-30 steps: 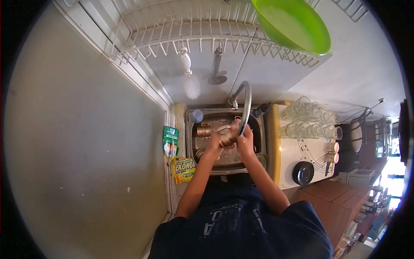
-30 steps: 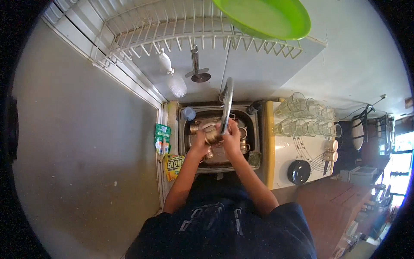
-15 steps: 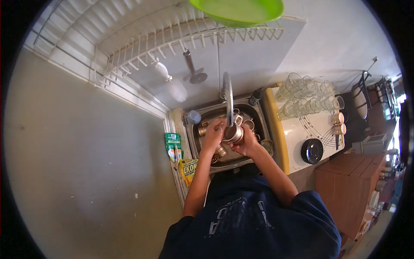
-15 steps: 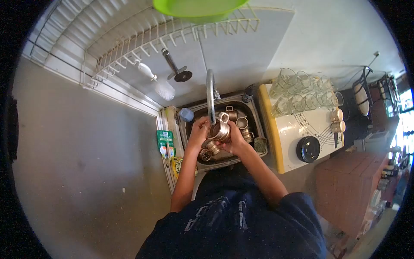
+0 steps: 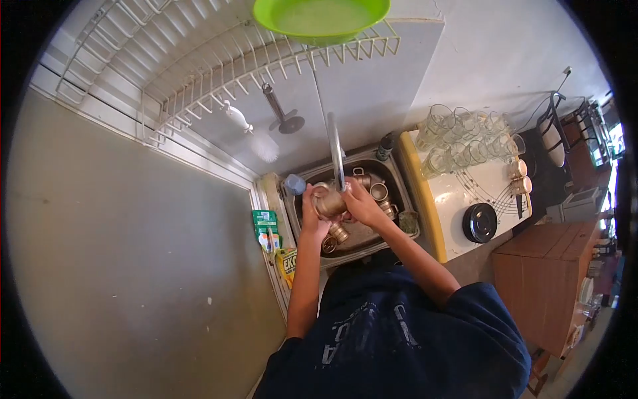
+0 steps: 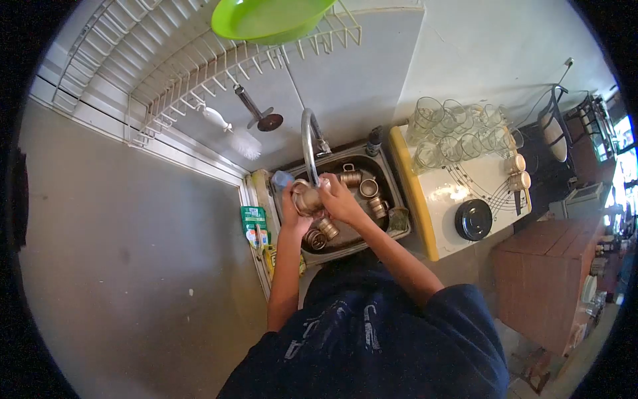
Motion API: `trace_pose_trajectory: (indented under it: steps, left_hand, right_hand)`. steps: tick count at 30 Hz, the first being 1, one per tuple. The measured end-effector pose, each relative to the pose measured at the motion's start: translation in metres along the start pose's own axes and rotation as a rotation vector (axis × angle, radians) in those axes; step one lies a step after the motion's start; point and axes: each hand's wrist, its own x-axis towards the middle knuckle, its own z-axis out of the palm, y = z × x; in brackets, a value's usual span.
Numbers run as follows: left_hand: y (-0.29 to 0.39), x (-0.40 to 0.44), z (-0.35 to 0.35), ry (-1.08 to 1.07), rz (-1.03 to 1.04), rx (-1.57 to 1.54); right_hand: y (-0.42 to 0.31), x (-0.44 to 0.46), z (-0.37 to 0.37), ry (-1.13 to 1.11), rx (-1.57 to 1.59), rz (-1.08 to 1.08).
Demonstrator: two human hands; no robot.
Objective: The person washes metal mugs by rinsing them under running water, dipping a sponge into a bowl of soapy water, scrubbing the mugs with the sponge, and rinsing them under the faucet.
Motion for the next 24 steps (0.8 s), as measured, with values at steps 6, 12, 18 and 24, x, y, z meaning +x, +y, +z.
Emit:
trace_pose_trajectory:
  steps: [6,12,18,24]
  left_hand:
    - [-0.016,0.011,-0.007,-0.365,-0.09,-0.636]
    - [-0.024,0.019,-0.021,-0.29,-0.046,-0.573]
    - [0.006,0.001,0.024,0.128,0.097,0.029]
    - [0.022,-0.004,0.047,-0.116,0.094,0.342]
  right_hand:
    - [-0.001,0.024,0.026,0.181,-0.592,-0.476]
    - [0.016,0.051,0.033,0.021,-0.022,-0.305]
    - [0.042,0.055,0.007,-0.269,1.222,0.499]
    - [0.041,0.027,-0.009,-0.325,1.523,0.427]
